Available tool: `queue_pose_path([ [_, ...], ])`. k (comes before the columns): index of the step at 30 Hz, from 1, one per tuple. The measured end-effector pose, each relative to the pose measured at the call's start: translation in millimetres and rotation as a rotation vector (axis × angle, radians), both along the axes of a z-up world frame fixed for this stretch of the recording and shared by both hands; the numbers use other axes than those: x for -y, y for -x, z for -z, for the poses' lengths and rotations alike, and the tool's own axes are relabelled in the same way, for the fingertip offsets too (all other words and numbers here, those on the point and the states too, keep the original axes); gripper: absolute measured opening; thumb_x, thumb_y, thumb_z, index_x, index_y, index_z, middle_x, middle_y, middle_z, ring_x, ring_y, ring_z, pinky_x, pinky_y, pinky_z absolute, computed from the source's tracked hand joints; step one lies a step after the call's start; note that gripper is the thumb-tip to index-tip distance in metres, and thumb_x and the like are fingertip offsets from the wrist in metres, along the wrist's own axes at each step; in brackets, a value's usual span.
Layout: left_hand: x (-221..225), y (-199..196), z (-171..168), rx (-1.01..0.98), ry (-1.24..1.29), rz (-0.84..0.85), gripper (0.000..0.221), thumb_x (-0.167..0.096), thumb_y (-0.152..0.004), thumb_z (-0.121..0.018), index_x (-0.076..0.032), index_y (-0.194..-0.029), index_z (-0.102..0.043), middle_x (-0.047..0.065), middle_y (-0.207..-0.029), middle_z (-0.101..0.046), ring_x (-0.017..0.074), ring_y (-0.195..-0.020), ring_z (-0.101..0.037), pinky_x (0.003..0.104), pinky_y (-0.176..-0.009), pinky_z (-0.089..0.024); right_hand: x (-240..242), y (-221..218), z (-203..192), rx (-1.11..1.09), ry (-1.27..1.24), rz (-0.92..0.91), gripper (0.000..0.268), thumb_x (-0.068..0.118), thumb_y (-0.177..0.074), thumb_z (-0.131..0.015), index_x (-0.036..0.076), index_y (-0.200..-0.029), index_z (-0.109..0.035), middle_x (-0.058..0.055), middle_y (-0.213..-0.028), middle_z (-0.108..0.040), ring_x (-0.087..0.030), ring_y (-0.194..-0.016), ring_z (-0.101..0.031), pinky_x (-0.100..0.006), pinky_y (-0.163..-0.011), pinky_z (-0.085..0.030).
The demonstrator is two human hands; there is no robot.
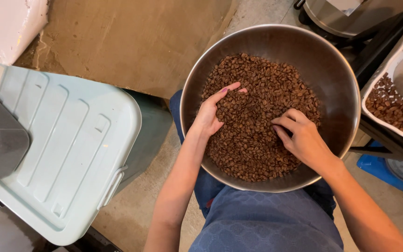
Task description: Sorting through roasted coffee beans in a bowl to remove defects by hand
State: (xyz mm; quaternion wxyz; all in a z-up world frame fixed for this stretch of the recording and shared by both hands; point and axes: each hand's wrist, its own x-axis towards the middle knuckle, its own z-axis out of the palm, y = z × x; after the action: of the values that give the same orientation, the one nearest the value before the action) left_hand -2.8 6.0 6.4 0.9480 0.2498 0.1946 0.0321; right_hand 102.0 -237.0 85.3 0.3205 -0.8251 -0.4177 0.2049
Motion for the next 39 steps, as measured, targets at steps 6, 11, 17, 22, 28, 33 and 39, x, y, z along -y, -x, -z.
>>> queue_pose_path([
  [6,0,0,-8,-0.009,0.003,0.001,0.048,-0.016,-0.110,-0.041,0.006,-0.152,-0.043,0.035,-0.149,-0.045,0.0472,-0.137,-0.047,0.060,-0.114,-0.040,-2,0,-5,-0.013,-0.008,-0.005,0.014,0.010,-0.097,-0.069,0.003,-0.109,-0.074,-0.013,-0.096,-0.068,-0.031,-0.094,-0.070,-0.039,-0.073,-0.059],
  [11,-1,0,-7,-0.015,0.000,0.011,0.048,-0.017,-0.110,-0.040,0.006,-0.152,-0.041,0.035,-0.150,-0.044,0.0475,-0.138,-0.045,0.061,-0.114,-0.039,-1,-1,-2,-0.006,-0.013,-0.006,0.014,0.012,-0.097,-0.070,0.004,-0.108,-0.074,-0.012,-0.095,-0.067,-0.030,-0.094,-0.069,-0.038,-0.073,-0.058],
  [17,1,0,-13,-0.023,-0.008,0.011,0.048,-0.017,-0.110,-0.040,0.006,-0.152,-0.042,0.035,-0.150,-0.043,0.0476,-0.139,-0.045,0.061,-0.114,-0.039,0,0,10,0.029,0.009,-0.011,0.013,0.014,-0.098,-0.070,0.006,-0.107,-0.075,-0.010,-0.095,-0.067,-0.029,-0.095,-0.069,-0.037,-0.075,-0.059],
  [22,1,0,-11,-0.031,0.010,-0.007,0.048,-0.018,-0.110,-0.042,0.006,-0.151,-0.043,0.034,-0.150,-0.044,0.0464,-0.138,-0.046,0.059,-0.115,-0.040,6,-1,17,0.152,-0.088,0.047,0.008,0.010,-0.099,-0.073,0.002,-0.100,-0.074,-0.012,-0.095,-0.063,-0.032,-0.095,-0.069,-0.040,-0.077,-0.058],
  [28,0,1,-13,-0.046,-0.004,0.007,0.048,-0.018,-0.110,-0.040,0.006,-0.152,-0.041,0.034,-0.151,-0.042,0.0465,-0.140,-0.044,0.059,-0.116,-0.038,13,-11,8,-0.009,-0.196,0.209,0.003,0.013,-0.101,-0.075,0.010,-0.100,-0.076,-0.006,-0.089,-0.071,-0.028,-0.091,-0.072,-0.039,-0.079,-0.057],
  [33,3,-6,-44,-0.228,0.015,-0.026,0.044,-0.020,-0.103,-0.047,0.002,-0.140,-0.055,0.025,-0.134,-0.063,0.0350,-0.118,-0.063,0.048,-0.105,-0.051,17,-19,-23,-0.222,-0.252,0.305,0.005,-0.004,-0.100,-0.072,-0.001,-0.105,-0.073,-0.012,-0.096,-0.072,-0.017,-0.086,-0.067,-0.026,-0.084,-0.056],
  [39,4,-7,-47,-0.240,0.022,-0.017,0.045,-0.021,-0.103,-0.048,0.002,-0.141,-0.055,0.025,-0.134,-0.063,0.0352,-0.118,-0.063,0.049,-0.105,-0.051,23,-24,-22,-0.473,-0.326,0.425,0.015,-0.006,-0.096,-0.073,-0.004,-0.111,-0.072,-0.015,-0.096,-0.073,-0.017,-0.086,-0.070,-0.025,-0.090,-0.061],
])
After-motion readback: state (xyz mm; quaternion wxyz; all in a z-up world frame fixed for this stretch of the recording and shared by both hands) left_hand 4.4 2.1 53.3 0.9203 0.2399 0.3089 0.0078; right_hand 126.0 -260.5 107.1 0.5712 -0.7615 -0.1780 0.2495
